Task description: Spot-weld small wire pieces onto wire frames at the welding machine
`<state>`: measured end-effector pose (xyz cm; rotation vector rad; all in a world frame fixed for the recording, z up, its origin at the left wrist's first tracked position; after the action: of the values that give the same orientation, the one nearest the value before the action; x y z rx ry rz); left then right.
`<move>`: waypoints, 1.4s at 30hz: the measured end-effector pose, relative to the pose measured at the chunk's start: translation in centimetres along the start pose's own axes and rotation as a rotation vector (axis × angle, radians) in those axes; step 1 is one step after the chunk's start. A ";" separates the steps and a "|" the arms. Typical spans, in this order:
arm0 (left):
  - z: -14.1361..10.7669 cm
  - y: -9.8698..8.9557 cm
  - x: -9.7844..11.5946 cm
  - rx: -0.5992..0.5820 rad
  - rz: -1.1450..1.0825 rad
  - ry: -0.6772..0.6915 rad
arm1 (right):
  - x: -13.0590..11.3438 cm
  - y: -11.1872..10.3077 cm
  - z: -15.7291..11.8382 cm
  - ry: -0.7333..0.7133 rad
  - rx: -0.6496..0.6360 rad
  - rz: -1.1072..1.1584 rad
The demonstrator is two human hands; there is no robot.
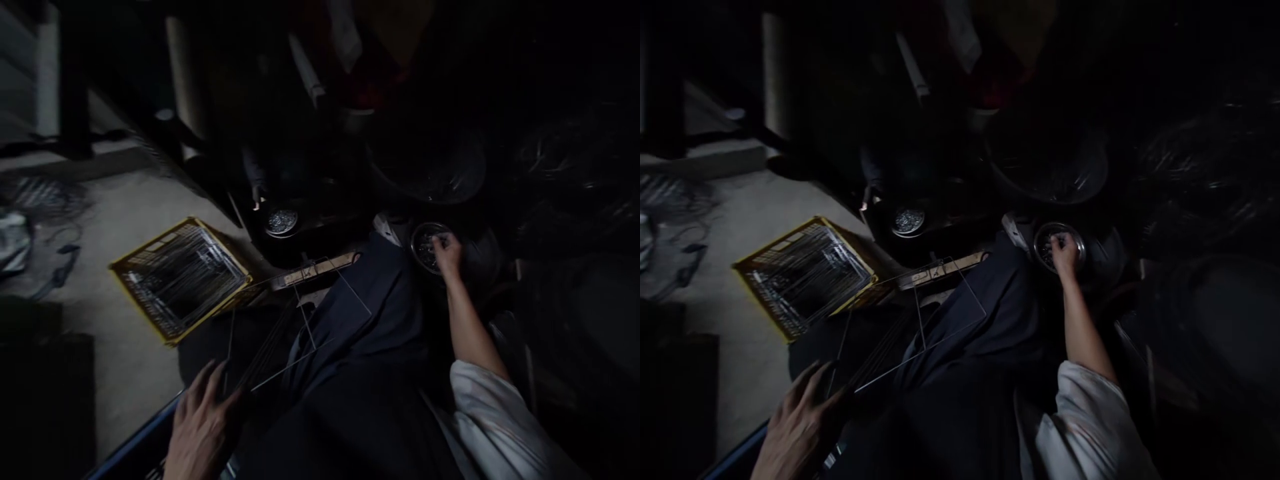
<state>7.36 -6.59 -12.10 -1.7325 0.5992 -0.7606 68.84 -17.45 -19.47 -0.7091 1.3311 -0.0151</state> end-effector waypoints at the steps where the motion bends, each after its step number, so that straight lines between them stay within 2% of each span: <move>1: 0.7 0.2 -0.4 0.041 -0.020 0.061 | -0.9 0.8 -0.4 0.013 -0.019 0.089; 3: 3.3 0.3 -1.4 0.092 -0.130 0.162 | -3.3 2.5 -1.6 0.040 -0.062 0.284; 7: 10.3 -0.4 -3.8 0.065 -0.349 0.001 | -9.5 7.3 -6.2 0.106 -0.253 0.609; 10: 13.5 -1.3 -5.0 0.181 -0.491 -0.076 | -13.3 12.4 -10.9 0.213 -0.463 0.715; 13: 14.0 -1.6 -5.8 0.314 -0.551 -0.087 | -15.8 18.3 -13.8 0.309 -0.605 0.797; 16: 13.1 -1.7 -6.4 0.391 -0.578 -0.071 | -17.6 23.6 -14.3 0.364 -0.612 0.869; 18: 12.3 -1.9 -6.8 0.427 -0.590 -0.058 | -19.0 26.3 -14.2 0.367 -0.618 0.897; 20: 11.7 -2.0 -7.2 0.451 -0.599 -0.055 | -20.3 28.0 -14.4 0.359 -0.637 0.923; 25: 10.4 -1.7 -8.4 0.462 -0.594 -0.104 | -23.1 29.2 -16.1 0.291 -0.652 0.973; 28: 9.7 -1.1 -9.0 0.522 -0.555 -0.046 | -24.0 29.2 -16.8 0.243 -0.670 0.975; 32: 8.9 -0.7 -9.2 0.640 -0.459 0.049 | -23.9 29.4 -17.1 0.299 -0.673 0.969; 36: 8.9 -0.9 -8.8 0.689 -0.416 0.041 | -23.5 29.7 -17.2 0.384 -0.647 0.965; 42: 9.0 -0.8 -8.4 0.754 -0.386 0.076 | -25.0 29.2 -17.1 0.272 -0.633 0.979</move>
<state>8.47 5.43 -14.76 -1.1192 -0.0084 -1.1469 35.88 7.78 -12.60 -0.5077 1.8518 1.1696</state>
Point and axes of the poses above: each hand's wrist, its own z-axis towards the middle knuckle, its own y-axis out of the palm, x = y × z, the point moved 2 cm from there along z, towards the middle knuckle, and after that the axes turned 4 degrees about -x, right-handed, at the moved point
